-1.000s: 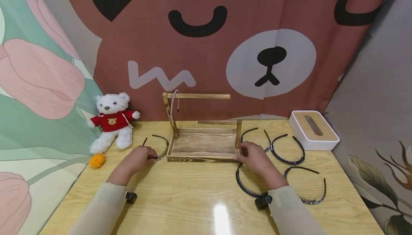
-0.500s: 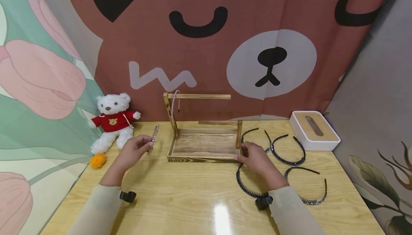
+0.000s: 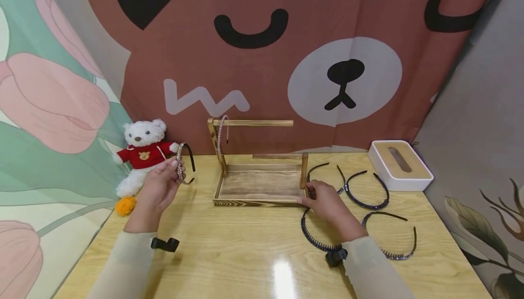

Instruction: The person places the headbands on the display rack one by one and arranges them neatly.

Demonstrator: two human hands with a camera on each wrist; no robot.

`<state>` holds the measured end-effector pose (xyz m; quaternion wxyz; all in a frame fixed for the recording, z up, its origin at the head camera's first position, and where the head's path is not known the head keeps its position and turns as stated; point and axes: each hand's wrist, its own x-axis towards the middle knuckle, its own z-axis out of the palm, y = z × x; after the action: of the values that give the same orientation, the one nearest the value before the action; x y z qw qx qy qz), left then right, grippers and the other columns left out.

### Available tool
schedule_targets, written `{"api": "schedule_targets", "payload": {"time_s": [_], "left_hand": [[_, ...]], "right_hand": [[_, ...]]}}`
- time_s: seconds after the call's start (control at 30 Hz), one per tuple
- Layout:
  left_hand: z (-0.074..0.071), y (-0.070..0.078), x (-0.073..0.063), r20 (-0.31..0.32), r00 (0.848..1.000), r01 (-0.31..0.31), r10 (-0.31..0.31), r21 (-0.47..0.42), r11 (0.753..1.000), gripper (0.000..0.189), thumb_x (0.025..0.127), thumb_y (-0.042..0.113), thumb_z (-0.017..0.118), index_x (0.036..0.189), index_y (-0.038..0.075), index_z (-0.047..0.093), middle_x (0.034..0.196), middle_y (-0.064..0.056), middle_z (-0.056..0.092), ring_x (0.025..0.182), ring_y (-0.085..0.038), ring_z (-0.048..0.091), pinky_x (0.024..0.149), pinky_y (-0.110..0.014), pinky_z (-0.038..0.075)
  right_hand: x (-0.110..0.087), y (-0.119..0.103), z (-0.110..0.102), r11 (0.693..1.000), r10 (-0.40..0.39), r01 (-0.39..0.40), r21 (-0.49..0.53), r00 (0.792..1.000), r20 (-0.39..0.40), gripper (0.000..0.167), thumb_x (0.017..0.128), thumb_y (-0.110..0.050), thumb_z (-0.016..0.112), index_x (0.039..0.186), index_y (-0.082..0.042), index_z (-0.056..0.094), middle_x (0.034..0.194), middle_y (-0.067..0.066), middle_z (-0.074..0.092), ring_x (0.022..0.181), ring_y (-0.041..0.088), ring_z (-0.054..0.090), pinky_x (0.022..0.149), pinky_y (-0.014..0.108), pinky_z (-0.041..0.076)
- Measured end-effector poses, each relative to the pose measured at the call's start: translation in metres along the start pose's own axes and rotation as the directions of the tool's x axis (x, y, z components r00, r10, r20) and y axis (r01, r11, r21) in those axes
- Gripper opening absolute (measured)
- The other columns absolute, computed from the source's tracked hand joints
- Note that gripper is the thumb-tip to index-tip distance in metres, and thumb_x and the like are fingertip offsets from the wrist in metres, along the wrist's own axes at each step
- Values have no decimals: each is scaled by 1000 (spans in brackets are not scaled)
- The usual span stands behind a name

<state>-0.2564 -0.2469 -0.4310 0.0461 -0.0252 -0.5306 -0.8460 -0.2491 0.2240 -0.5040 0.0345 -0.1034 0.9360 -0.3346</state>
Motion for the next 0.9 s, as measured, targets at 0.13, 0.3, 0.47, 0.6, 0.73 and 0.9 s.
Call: {"api": "schedule_targets", "payload": {"time_s": [0.13, 0.3, 0.47, 0.6, 0.73, 0.9], "left_hand": [[1, 2, 0, -7, 1000, -4, 4, -77, 997, 35, 117, 6, 46, 111, 15, 79, 107, 0, 78, 93, -9, 71, 86, -21, 59], [7, 8, -4, 37, 999, -17, 21, -102, 995, 39, 115, -1, 44, 117, 15, 79, 109, 2, 75, 97, -9, 68, 90, -22, 57], [23, 18, -6, 82, 995, -52, 64, -139, 989, 30, 114, 1, 51, 120, 13, 78, 107, 2, 75, 94, -9, 66, 88, -21, 55], [33, 21, -6, 68, 996, -45, 56, -157, 987, 27, 112, 1, 54, 119, 13, 77, 107, 2, 74, 90, -9, 66, 83, -21, 54], [39, 21, -6, 45, 998, -43, 51, -168, 985, 30, 113, -2, 51, 121, 12, 76, 109, 1, 76, 92, -9, 69, 84, -21, 57], [50, 31, -5, 37, 992, -109, 118, -192, 975, 30, 113, -2, 51, 121, 11, 77, 106, 1, 75, 90, -10, 68, 82, -20, 56]], "right_hand": [[1, -1, 0, 1000, 2, -2, 7, 1000, -2, 55, 103, -35, 79, 142, 3, 65, 124, 15, 75, 113, 32, 74, 94, 50, 64], [1, 0, 0, 1000, 0, 0, 6, 1000, -1, 55, 103, -34, 79, 141, 3, 65, 124, 15, 75, 112, 31, 74, 93, 49, 64], [1, 1, -2, 1000, -8, 8, 1, 1000, -13, 56, 103, -36, 79, 141, 3, 65, 123, 15, 75, 111, 31, 74, 92, 50, 64], [1, 1, -3, 1000, -9, 9, 0, 1000, -16, 56, 103, -35, 79, 141, 3, 65, 123, 15, 75, 111, 30, 74, 92, 50, 64], [1, 1, -1, 1000, -2, 2, 11, 1000, -8, 54, 103, -34, 79, 141, 3, 65, 124, 15, 75, 112, 31, 73, 93, 49, 64], [1, 1, 0, 1000, 3, -3, 17, 1000, -6, 53, 103, -33, 79, 140, 2, 66, 123, 14, 75, 112, 30, 73, 92, 49, 64]]}}
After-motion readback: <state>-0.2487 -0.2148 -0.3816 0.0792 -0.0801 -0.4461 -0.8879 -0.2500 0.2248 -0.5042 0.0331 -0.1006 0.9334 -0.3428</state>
